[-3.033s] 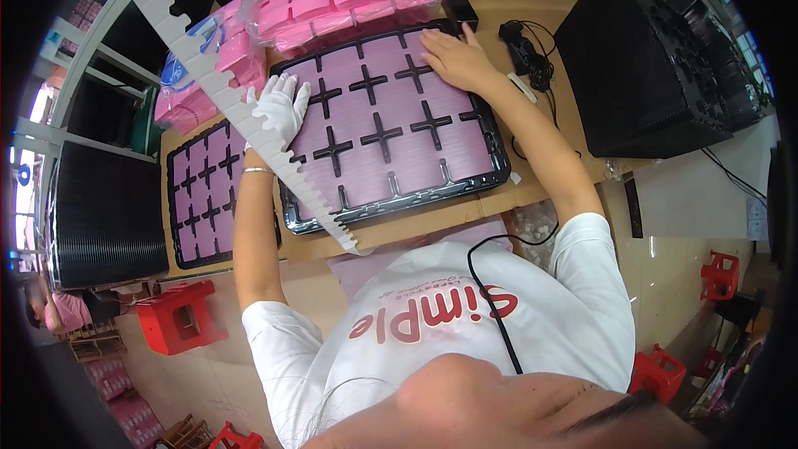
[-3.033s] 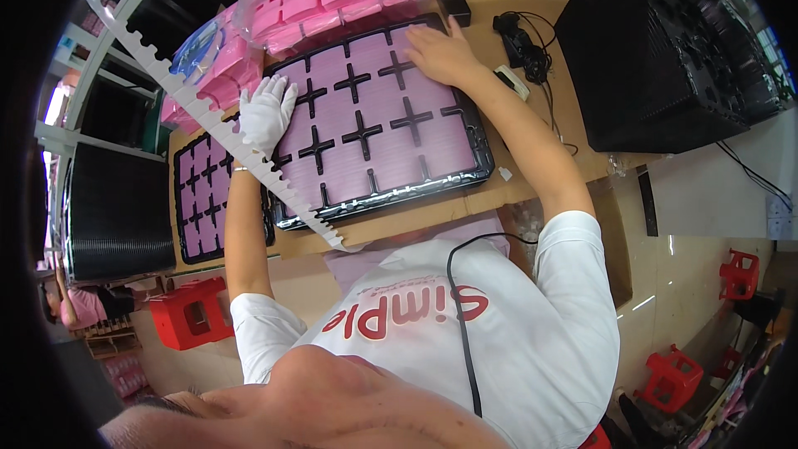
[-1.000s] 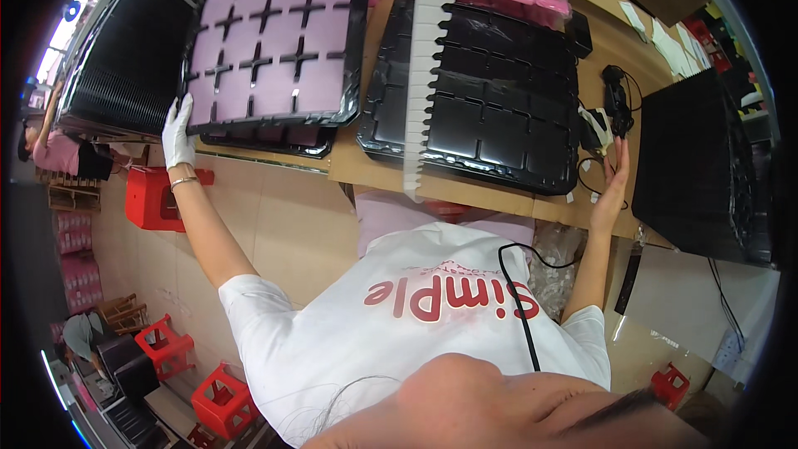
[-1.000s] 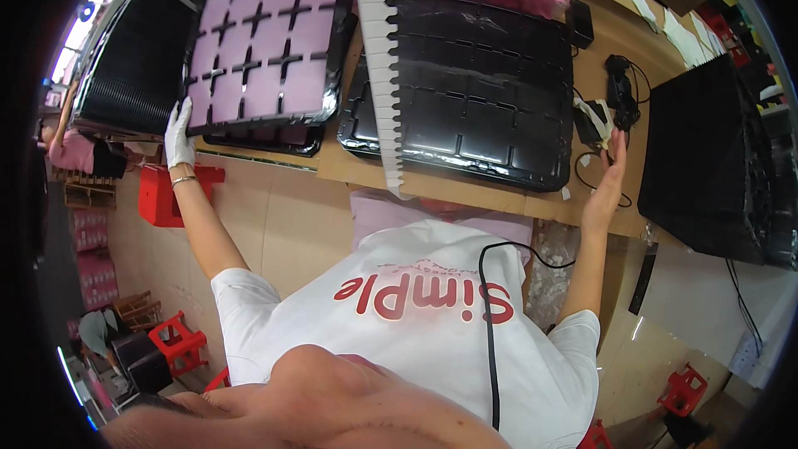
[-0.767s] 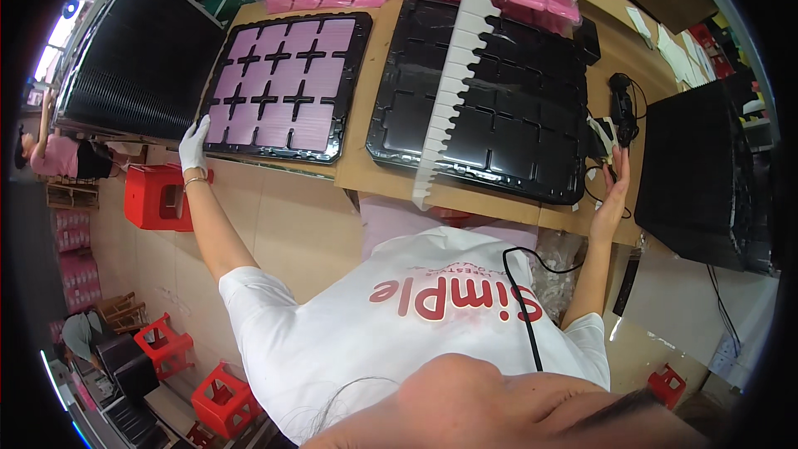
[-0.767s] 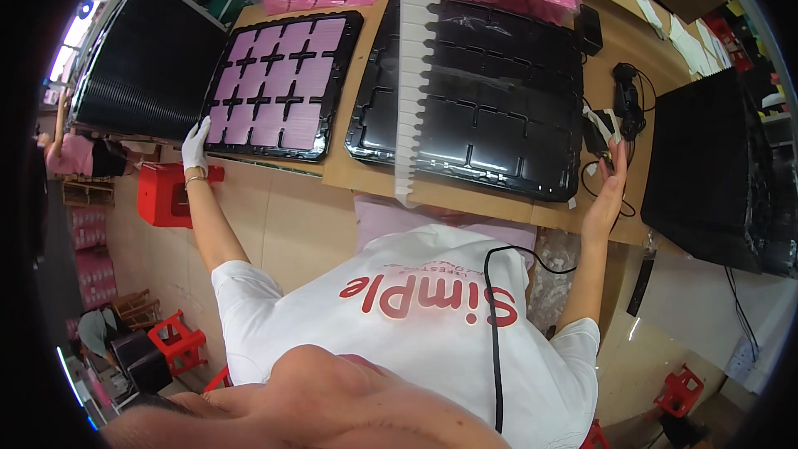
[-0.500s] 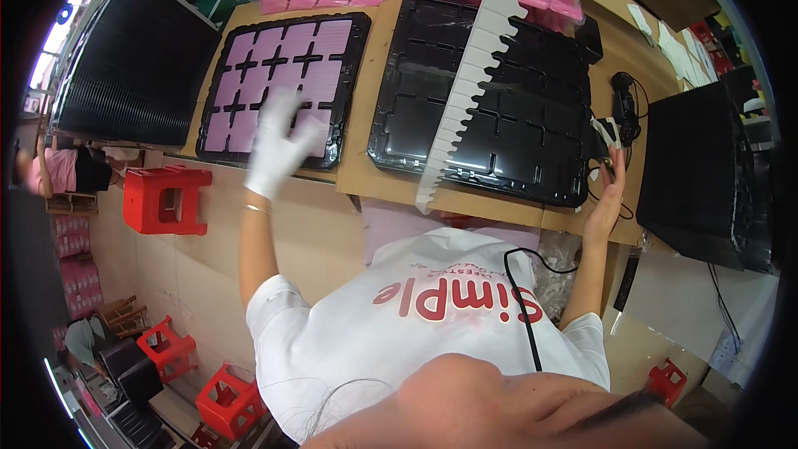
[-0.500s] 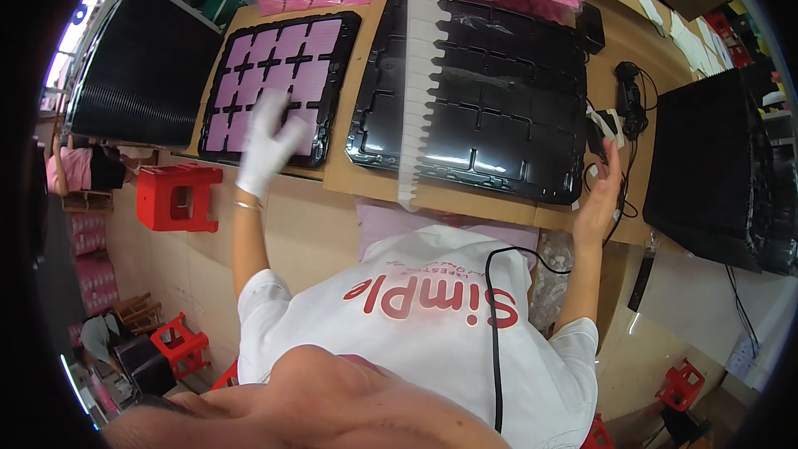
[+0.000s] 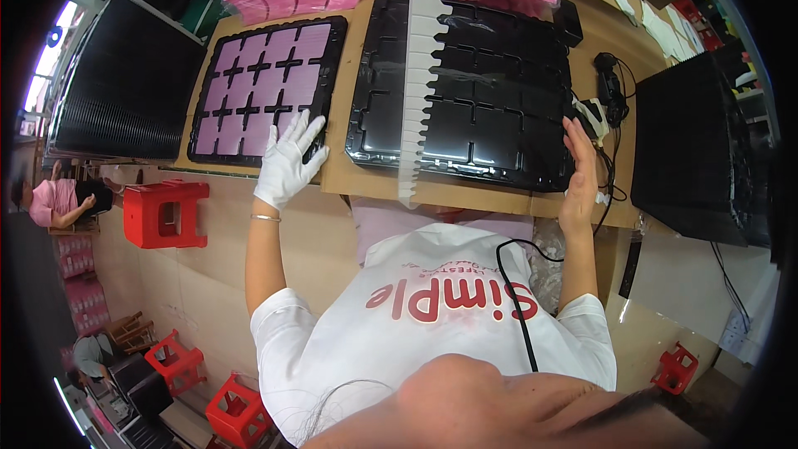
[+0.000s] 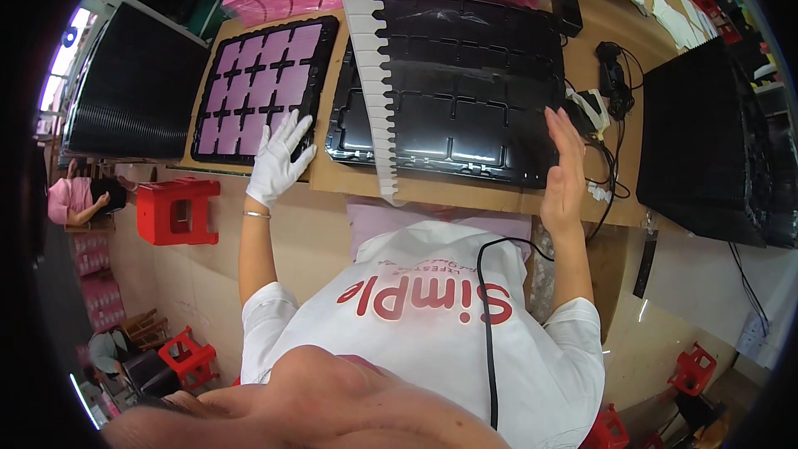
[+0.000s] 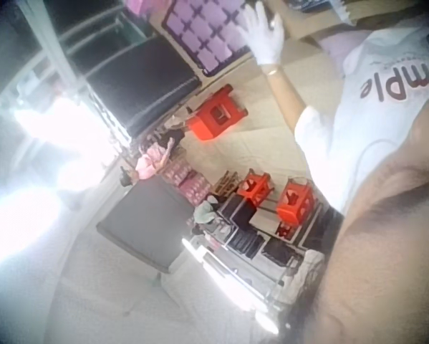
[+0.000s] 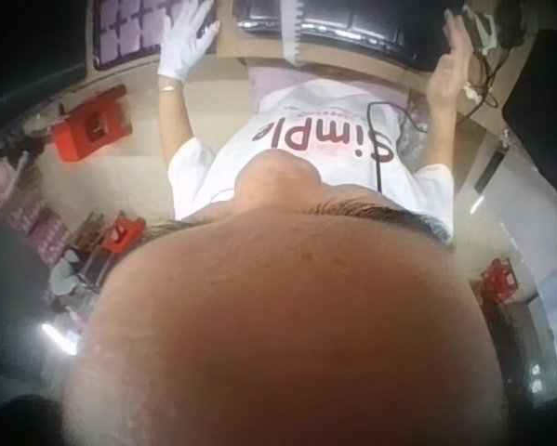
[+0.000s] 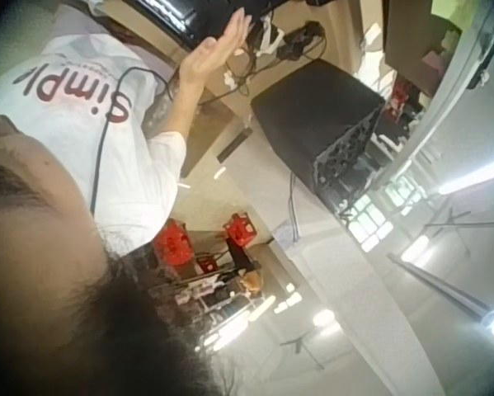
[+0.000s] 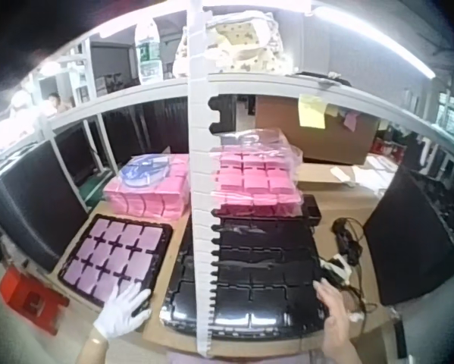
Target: The person places pink foam inserts into black plastic trays. They repeatedly pick up a foam insert, place it into a tray, and then move the tray aside to make room for the next one. The process is repeated for multiple trays.
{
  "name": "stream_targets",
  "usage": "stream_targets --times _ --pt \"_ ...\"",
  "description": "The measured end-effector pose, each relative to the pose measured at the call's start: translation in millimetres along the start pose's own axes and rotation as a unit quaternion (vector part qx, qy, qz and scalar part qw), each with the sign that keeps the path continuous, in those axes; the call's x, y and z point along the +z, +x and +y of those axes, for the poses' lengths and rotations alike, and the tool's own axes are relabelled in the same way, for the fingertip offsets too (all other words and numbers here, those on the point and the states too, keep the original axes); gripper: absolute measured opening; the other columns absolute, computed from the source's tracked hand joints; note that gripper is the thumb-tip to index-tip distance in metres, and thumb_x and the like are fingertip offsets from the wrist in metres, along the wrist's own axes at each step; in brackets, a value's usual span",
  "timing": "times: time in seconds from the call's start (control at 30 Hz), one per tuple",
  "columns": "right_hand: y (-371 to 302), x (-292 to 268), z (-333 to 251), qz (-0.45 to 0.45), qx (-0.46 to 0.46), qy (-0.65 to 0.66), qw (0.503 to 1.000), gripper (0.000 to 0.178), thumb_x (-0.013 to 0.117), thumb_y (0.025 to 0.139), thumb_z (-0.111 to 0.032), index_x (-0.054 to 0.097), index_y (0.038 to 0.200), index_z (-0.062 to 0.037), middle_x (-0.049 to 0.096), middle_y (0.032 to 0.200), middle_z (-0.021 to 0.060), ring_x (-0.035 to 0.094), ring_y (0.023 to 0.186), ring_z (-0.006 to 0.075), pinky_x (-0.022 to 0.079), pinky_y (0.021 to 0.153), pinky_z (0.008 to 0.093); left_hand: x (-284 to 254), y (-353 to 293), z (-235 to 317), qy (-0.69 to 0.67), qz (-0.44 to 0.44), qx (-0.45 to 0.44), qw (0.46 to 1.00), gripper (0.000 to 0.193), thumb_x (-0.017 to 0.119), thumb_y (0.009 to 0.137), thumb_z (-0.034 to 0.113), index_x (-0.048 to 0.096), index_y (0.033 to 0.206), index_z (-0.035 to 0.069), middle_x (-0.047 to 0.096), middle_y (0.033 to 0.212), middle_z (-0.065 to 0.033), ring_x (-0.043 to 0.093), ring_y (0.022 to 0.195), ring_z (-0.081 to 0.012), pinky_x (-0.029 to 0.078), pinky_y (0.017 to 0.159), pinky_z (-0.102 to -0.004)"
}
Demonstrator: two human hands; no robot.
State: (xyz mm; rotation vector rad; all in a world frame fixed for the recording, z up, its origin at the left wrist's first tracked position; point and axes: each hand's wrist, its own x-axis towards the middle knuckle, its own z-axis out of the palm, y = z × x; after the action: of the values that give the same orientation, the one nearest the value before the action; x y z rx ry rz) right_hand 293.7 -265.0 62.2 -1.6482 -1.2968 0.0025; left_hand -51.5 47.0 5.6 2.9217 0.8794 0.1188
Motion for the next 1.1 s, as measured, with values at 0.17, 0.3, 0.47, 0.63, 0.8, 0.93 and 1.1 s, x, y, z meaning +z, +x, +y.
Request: stream_targets --times 0.17,0.3,0.47,0.63,0.8,0.93,1.1 --pt "10.1 19.1 -8.5 0.008 0.020 0.080 0.997 0.041 0.042 0.100 -0.025 0.052 0.131 0.0006 0.049 0.137 0.0199 0.046 0.128 0.0301 0.040 0.104 0.0396 -18.5 20.8 35.7 -0.068 0.200 -0.042 0.977 0.029 0.062 0.091 0.024 0.067 0.112 0.006 0.070 0.100 -0.0127 0.065 0.087 -0.0293 0.048 0.087 -0.0419" --pt "24.3 58.1 -22.7 -0.082 0.076 0.163 0.980 0.031 0.058 0.091 -0.004 0.059 0.122 -0.0014 0.060 0.122 0.0143 0.063 0.106 0.0220 0.050 0.090 0.0313 -61.5 28.8 136.7 -0.456 0.104 -0.075 0.881 0.025 0.075 0.084 0.020 0.069 0.101 0.003 0.066 0.078 -0.0044 0.053 0.063 -0.0072 0.045 0.059 -0.0227" --pt "24.9 104.2 -43.7 -0.218 0.150 0.280 0.923 0.035 0.059 0.092 -0.007 0.055 0.126 -0.0010 0.064 0.118 0.0127 0.061 0.110 0.0176 0.048 0.092 0.0310 -73.8 38.6 158.2 -0.660 0.056 -0.191 0.725 0.023 0.071 0.089 0.022 0.065 0.100 0.002 0.069 0.079 -0.0023 0.055 0.059 -0.0029 0.039 0.051 -0.0165" --pt "9.2 118.3 -45.8 -0.255 0.257 0.354 0.862 0.024 0.068 0.088 -0.017 0.063 0.107 -0.0026 0.070 0.100 0.0057 0.061 0.079 0.0067 0.048 0.069 0.0226 -71.1 44.2 140.4 -0.674 0.224 -0.196 0.676 0.020 0.069 0.091 0.022 0.065 0.098 0.003 0.067 0.078 -0.0021 0.057 0.057 -0.0038 0.038 0.049 -0.0161" --pt "14.2 123.4 -54.6 -0.106 0.196 0.279 0.934 0.011 0.071 0.083 -0.003 0.067 0.094 -0.0037 0.069 0.088 0.0051 0.065 0.075 0.0121 0.050 0.070 0.0224 -57.8 42.8 132.1 -0.676 0.229 -0.223 0.664 0.019 0.068 0.091 0.022 0.065 0.097 0.004 0.066 0.078 -0.0007 0.055 0.058 -0.0029 0.038 0.051 -0.0159" --pt "18.3 123.5 -43.7 -0.069 -0.170 0.088 0.979 0.015 0.074 0.073 0.000 0.068 0.086 -0.0051 0.066 0.093 0.0083 0.063 0.083 0.0225 0.049 0.077 0.0280 -40.5 46.4 120.2 -0.667 0.240 -0.232 0.666 0.018 0.068 0.092 0.021 0.065 0.097 0.004 0.066 0.080 -0.0010 0.056 0.061 -0.0030 0.040 0.053 -0.0166" --pt "68.7 119.9 -48.0 -0.127 -0.183 0.158 0.962 0.014 0.076 0.072 -0.005 0.071 0.084 -0.0099 0.062 0.098 0.0059 0.056 0.093 0.0211 0.047 0.080 0.0317 -31.6 53.7 101.1 -0.689 0.255 -0.226 0.640 0.016 0.069 0.091 0.018 0.065 0.098 0.004 0.066 0.081 -0.0007 0.058 0.064 -0.0038 0.042 0.054 -0.0177"
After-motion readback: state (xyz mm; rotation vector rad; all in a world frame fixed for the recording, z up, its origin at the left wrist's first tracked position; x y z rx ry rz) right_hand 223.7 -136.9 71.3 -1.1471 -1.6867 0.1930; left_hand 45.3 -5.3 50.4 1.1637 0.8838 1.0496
